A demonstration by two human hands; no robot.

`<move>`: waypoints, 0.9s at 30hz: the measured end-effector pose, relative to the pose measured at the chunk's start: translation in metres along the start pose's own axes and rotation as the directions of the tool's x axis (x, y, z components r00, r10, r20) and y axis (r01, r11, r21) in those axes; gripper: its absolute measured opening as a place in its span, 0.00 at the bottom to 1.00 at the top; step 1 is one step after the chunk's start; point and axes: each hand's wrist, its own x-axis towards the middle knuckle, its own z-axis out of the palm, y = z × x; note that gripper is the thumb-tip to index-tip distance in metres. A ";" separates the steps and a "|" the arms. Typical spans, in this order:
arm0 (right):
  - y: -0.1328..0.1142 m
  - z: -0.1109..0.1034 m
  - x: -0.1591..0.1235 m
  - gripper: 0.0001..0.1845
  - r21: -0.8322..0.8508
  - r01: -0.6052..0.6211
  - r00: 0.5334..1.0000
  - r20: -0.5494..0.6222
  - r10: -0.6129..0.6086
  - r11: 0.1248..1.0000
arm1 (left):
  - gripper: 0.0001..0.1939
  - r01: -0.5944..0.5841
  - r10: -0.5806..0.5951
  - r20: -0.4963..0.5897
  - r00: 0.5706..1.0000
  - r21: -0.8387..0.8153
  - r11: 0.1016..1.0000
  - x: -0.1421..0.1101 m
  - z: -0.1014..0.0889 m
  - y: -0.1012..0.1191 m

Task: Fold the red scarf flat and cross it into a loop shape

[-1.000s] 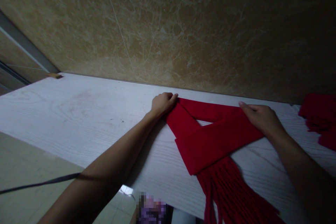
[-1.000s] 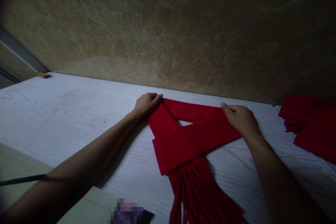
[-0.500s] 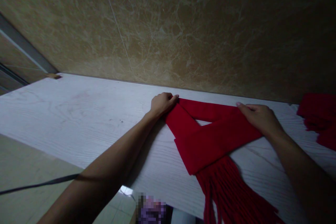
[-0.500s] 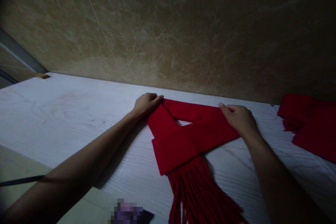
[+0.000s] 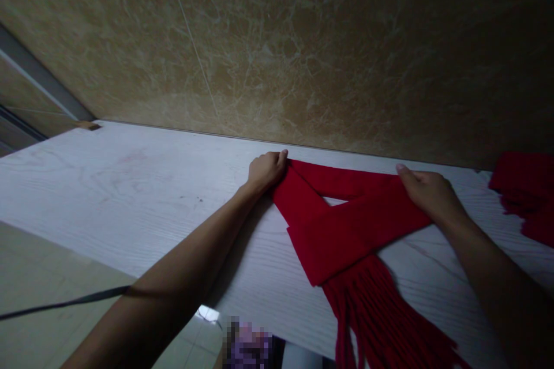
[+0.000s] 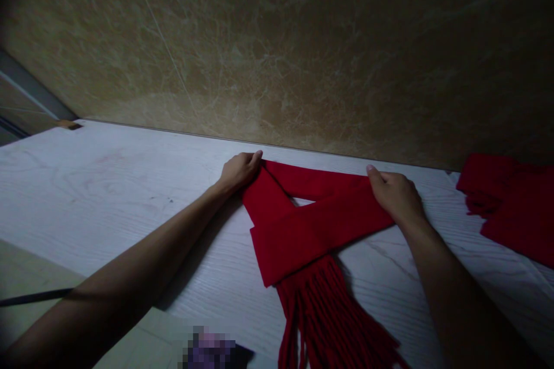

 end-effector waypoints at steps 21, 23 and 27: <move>-0.015 0.032 -0.011 0.36 0.020 0.456 0.869 0.207 -0.450 0.890 | 0.33 -0.533 0.512 0.288 0.809 -0.007 0.846 -0.016 0.006 0.015; -0.009 0.033 -0.008 0.36 0.016 0.422 0.883 0.216 -0.415 0.906 | 0.33 -0.527 0.504 0.294 0.812 -0.002 0.850 -0.014 0.005 0.013; 0.004 0.033 -0.001 0.34 0.060 0.340 0.918 0.199 -0.345 0.939 | 0.32 -0.518 0.506 0.273 0.818 -0.030 0.855 -0.013 0.003 0.009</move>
